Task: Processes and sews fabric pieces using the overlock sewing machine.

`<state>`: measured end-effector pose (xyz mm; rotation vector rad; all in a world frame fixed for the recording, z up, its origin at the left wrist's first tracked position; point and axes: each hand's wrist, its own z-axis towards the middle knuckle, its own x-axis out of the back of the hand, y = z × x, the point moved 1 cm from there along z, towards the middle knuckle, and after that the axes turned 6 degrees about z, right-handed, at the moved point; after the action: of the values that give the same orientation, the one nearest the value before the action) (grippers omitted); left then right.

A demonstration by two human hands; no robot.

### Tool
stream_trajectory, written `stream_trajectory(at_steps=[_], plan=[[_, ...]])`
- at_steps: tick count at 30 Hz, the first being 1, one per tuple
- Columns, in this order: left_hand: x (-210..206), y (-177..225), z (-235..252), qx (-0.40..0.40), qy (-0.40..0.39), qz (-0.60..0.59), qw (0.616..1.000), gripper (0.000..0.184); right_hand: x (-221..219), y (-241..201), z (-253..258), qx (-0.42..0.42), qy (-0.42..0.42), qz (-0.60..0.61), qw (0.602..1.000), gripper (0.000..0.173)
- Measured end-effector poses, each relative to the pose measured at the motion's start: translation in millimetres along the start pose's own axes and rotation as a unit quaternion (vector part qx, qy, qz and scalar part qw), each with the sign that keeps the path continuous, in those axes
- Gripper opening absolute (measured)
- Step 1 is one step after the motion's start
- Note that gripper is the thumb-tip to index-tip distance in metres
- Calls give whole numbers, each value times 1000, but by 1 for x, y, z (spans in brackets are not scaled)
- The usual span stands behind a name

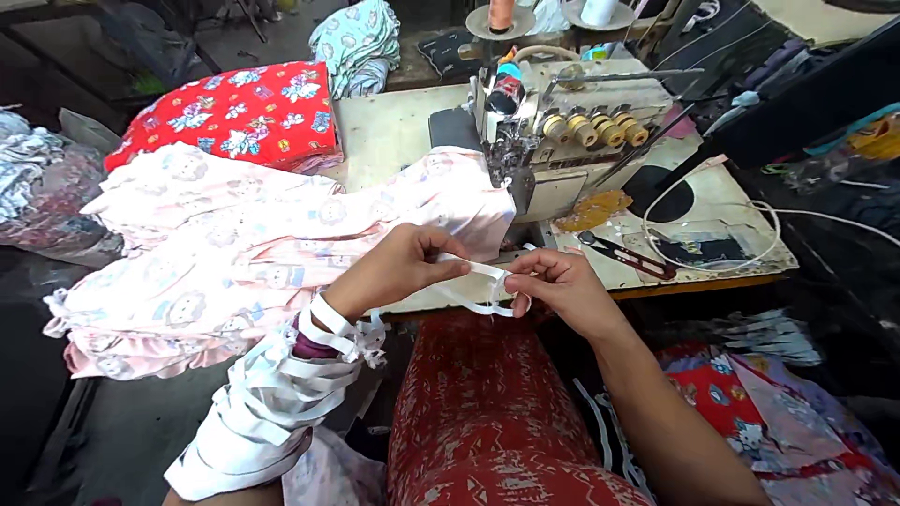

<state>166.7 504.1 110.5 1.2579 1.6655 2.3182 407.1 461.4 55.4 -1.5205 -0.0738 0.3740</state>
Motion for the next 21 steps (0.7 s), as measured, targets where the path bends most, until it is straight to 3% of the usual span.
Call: stream_trajectory(at_steps=[4,6,11,15,21], plan=[[20,-18,82,-78,79,134,985,15,-9,11,51,22,147,27,988,4],[16,-45,115,-96,70,173,978,16,-7,19,68,6,178,3,984,7],[7,-50,88,-127,-7,157,979,6,-5,47,36,-47,139,7,989,11],[11,-51,94,-150,17,168,974,11,-15,45,41,47,170,-1,984,14],[13,-51,101,-130,-4,206,970,9,-30,69,58,107,287,20,952,35]])
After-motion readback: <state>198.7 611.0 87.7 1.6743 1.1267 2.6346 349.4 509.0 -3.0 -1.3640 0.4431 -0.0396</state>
